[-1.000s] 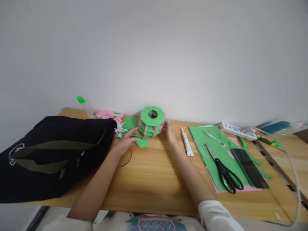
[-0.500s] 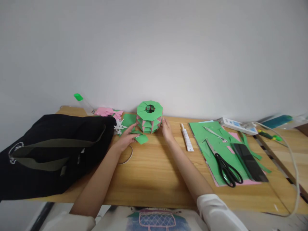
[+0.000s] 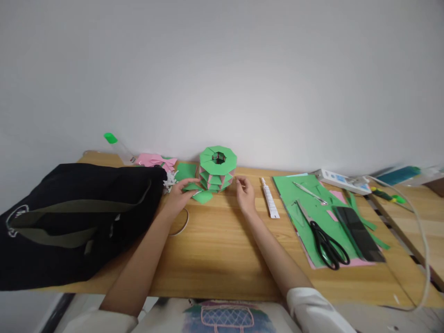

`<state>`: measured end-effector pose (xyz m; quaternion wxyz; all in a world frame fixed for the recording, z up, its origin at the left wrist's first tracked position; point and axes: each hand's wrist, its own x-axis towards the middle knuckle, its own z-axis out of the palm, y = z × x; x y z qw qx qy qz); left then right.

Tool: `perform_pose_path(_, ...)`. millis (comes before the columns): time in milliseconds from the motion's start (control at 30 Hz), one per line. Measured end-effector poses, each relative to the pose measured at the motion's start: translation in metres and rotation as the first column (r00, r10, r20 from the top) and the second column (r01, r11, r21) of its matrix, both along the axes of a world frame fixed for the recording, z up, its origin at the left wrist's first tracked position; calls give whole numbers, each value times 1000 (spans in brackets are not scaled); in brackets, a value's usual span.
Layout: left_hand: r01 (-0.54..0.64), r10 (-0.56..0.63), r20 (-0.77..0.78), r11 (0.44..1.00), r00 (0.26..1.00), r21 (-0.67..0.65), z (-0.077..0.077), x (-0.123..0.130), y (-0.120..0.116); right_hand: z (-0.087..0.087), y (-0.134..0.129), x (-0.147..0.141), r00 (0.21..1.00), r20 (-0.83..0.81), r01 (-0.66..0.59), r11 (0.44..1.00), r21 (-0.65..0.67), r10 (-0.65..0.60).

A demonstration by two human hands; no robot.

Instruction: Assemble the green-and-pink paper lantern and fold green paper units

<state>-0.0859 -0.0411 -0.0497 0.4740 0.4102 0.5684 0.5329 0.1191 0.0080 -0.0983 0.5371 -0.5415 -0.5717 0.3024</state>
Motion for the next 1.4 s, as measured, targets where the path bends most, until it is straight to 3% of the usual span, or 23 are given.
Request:
perform_pose_path(267,114,-114,-40,994,993,-1,-6,12,-3,2,-11,-6,995,86,-53,997,57,48)
perform_pose_path(767,137,-137,-3,990,991,-22,-13,13,-2,0,-4,-6,992,122,-44,997,60,37)
perform_pose_path(1400,222,-219,59,974,974,-50,-30,14,-1,15,8,-6,979,186,-96,994,48,85)
